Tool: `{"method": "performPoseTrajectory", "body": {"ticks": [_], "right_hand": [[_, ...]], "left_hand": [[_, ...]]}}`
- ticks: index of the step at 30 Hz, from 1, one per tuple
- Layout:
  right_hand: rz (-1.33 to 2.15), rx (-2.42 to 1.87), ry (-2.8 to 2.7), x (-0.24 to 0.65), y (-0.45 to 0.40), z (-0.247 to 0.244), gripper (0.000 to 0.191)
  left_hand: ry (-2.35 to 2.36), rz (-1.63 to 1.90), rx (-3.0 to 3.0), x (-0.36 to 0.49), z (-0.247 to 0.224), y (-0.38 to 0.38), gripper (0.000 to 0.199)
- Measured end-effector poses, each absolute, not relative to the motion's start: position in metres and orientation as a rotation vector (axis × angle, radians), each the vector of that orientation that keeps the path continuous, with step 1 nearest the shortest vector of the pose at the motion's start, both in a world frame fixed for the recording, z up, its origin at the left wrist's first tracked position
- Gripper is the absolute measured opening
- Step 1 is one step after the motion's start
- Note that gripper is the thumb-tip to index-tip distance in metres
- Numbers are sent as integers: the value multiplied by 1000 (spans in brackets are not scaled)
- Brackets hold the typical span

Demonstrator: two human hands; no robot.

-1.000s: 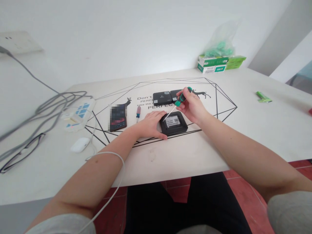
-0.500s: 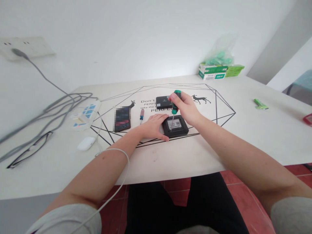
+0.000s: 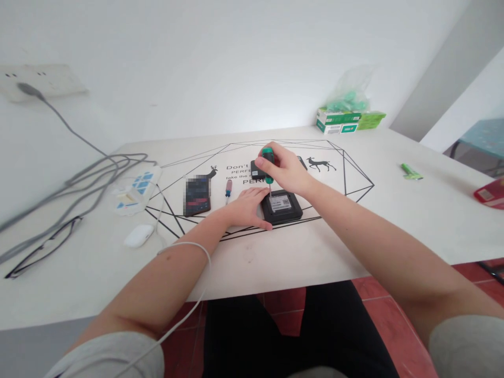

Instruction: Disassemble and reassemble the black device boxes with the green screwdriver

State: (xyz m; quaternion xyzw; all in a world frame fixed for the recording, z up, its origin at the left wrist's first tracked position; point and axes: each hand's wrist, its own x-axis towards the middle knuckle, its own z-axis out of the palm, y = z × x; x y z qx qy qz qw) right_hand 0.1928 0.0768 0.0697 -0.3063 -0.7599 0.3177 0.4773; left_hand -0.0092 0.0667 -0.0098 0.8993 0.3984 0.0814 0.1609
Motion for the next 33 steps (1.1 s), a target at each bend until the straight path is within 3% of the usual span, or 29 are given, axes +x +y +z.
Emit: {"method": "performPoseTrajectory", "body": {"ticks": [8, 33], "right_hand": [[681, -750, -1612, 200, 57, 43, 44], [582, -617, -1851, 195, 40, 37, 40]], "left_hand": [[1113, 243, 2585, -10, -12, 66, 131], [1064, 298, 2552, -9, -8, 67, 129]]}}
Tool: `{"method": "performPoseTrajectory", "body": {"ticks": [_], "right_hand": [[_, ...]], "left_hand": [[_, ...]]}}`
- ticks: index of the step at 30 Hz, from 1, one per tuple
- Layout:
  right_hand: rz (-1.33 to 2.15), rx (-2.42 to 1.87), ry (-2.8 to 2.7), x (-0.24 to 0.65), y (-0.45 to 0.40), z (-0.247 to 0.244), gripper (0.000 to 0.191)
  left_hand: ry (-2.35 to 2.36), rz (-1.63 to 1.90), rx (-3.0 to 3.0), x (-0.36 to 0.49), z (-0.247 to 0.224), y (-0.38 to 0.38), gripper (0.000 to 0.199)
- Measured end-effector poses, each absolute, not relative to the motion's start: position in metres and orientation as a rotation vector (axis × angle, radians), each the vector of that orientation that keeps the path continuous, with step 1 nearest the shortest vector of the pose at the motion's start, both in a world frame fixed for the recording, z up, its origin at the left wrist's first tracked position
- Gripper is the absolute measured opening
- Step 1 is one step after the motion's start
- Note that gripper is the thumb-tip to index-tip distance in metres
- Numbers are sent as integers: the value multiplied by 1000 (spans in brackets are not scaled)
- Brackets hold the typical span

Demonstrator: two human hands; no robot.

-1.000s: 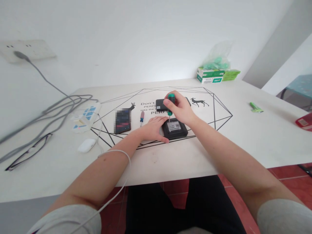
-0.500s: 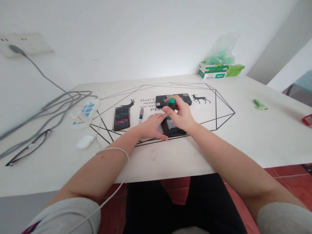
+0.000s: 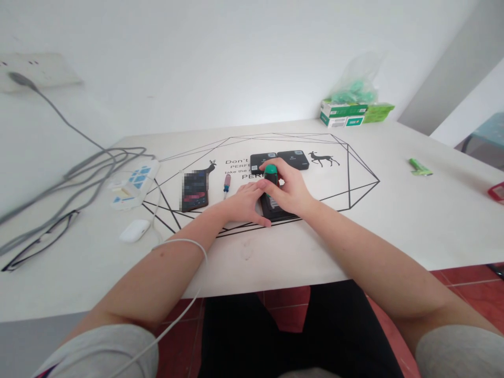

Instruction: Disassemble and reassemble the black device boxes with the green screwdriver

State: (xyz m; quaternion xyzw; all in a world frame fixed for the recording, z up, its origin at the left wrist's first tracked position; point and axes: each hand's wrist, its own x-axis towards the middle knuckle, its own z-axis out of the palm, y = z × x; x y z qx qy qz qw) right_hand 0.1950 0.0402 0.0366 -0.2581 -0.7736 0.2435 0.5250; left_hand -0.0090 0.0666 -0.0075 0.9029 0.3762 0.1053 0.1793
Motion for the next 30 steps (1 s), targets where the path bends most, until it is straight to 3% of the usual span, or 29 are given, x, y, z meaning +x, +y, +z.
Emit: {"method": "performPoseTrajectory", "body": {"ticks": [7, 15, 20, 26, 30], "right_hand": [[481, -561, -1841, 193, 46, 20, 53], [471, -418, -1803, 192, 44, 21, 29], [751, -422, -1608, 192, 42, 20, 30], [519, -442, -1647, 190, 42, 22, 24], [503, -491, -1638, 190, 45, 20, 31]], "left_hand": [[1059, 342, 2556, -9, -10, 68, 128], [1047, 310, 2615, -10, -12, 70, 123], [1060, 274, 2624, -11, -14, 70, 125], [1048, 268, 2621, -10, -12, 69, 126], [1025, 275, 2621, -10, -12, 69, 125]]}}
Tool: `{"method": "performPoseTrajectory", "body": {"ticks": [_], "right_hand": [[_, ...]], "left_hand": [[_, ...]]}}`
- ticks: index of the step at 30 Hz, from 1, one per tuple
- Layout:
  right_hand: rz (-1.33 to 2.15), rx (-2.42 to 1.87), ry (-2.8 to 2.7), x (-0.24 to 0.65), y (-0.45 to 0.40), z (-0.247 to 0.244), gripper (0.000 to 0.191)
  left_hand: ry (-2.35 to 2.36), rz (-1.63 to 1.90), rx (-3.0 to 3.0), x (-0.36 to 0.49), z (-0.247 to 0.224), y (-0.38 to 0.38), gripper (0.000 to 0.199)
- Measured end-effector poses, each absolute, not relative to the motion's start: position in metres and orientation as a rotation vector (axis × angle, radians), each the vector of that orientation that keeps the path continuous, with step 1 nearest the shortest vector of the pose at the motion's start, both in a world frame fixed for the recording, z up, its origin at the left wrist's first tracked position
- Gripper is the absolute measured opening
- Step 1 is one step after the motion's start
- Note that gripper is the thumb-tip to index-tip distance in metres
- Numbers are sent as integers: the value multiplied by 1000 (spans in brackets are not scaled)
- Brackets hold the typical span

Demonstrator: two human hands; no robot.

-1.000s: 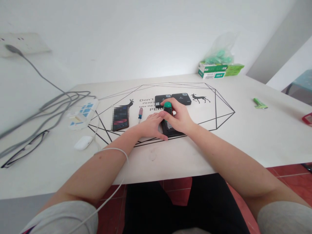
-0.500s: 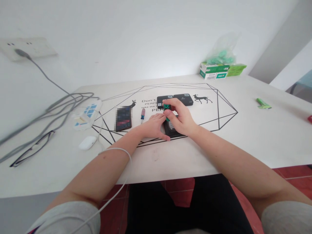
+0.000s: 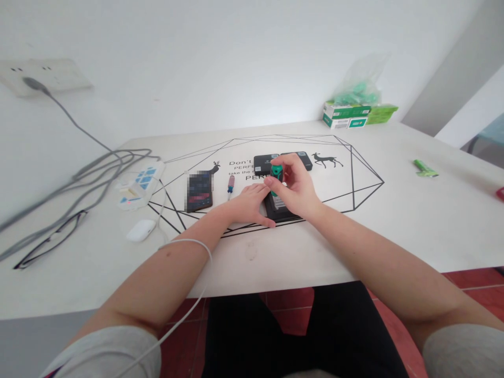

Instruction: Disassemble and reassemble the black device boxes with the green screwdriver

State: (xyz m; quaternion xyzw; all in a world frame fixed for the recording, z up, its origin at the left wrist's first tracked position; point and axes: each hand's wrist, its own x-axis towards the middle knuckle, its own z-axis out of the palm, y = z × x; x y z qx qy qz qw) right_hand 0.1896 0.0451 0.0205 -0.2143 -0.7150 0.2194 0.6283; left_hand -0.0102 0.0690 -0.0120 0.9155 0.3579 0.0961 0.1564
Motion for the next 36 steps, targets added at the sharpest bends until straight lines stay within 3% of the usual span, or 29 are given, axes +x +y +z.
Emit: {"method": "performPoseTrajectory", "body": {"ticks": [8, 18, 27, 36], "right_hand": [[678, -485, -1644, 193, 42, 21, 34], [464, -477, -1633, 191, 49, 17, 24], [744, -490, -1590, 188, 44, 17, 45], [712, -400, -1681, 194, 42, 18, 23]], "left_hand": [[1076, 258, 2638, -10, -15, 70, 123], [1097, 206, 2607, -9, -10, 67, 130], [1048, 249, 2615, -10, -11, 69, 131], [1089, 234, 2633, -10, -13, 69, 121]]}}
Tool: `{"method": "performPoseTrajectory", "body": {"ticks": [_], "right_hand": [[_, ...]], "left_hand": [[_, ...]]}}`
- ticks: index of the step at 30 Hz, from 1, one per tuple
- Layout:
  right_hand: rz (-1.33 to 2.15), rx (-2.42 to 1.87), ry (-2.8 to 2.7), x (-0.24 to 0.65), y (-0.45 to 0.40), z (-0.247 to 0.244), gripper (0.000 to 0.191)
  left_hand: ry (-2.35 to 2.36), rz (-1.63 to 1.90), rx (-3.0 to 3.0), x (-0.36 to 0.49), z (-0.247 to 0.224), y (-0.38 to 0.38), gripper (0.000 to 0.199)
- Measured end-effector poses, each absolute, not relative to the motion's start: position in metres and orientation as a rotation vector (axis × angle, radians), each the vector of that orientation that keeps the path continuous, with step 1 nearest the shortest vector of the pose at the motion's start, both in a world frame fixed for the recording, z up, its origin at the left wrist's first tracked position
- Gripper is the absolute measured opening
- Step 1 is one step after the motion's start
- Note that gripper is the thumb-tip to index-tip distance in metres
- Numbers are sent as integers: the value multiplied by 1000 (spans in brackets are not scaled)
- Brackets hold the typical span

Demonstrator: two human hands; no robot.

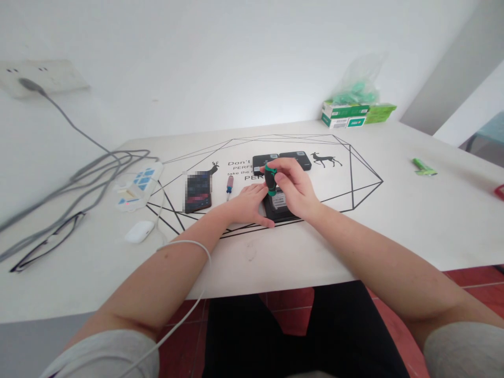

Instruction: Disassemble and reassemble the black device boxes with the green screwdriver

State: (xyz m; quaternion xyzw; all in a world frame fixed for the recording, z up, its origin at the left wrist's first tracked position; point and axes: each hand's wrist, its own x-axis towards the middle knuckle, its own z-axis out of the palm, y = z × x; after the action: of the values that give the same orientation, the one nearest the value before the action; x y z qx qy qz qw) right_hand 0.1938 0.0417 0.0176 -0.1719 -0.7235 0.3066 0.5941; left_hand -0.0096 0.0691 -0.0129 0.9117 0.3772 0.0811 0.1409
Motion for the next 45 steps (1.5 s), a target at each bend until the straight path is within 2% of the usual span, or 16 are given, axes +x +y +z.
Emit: {"method": "performPoseTrajectory", "body": {"ticks": [4, 7, 13, 18, 24, 28, 34, 41, 45], "right_hand": [[517, -427, -1693, 192, 44, 17, 21], [444, -480, -1709, 192, 44, 17, 26], [485, -439, -1754, 192, 40, 21, 35], [701, -461, -1670, 189, 40, 19, 37], [523, -548, -1643, 187, 45, 13, 38], [571, -532, -1648, 188, 46, 12, 43], [778, -473, -1684, 193, 40, 20, 34], [563, -524, -1723, 188, 43, 16, 38], [509, -501, -1766, 190, 42, 17, 41]], "left_hand": [[1074, 217, 2621, -10, -12, 69, 126], [1050, 242, 2620, -10, -13, 69, 127], [1061, 256, 2630, -10, -13, 70, 121], [1077, 244, 2622, -9, -12, 68, 122], [1047, 245, 2615, -9, -11, 69, 125], [1058, 248, 2618, -10, -13, 70, 125], [1085, 237, 2621, -9, -11, 68, 120], [1051, 268, 2621, -10, -11, 69, 123], [1053, 275, 2614, -10, -12, 68, 117]]}}
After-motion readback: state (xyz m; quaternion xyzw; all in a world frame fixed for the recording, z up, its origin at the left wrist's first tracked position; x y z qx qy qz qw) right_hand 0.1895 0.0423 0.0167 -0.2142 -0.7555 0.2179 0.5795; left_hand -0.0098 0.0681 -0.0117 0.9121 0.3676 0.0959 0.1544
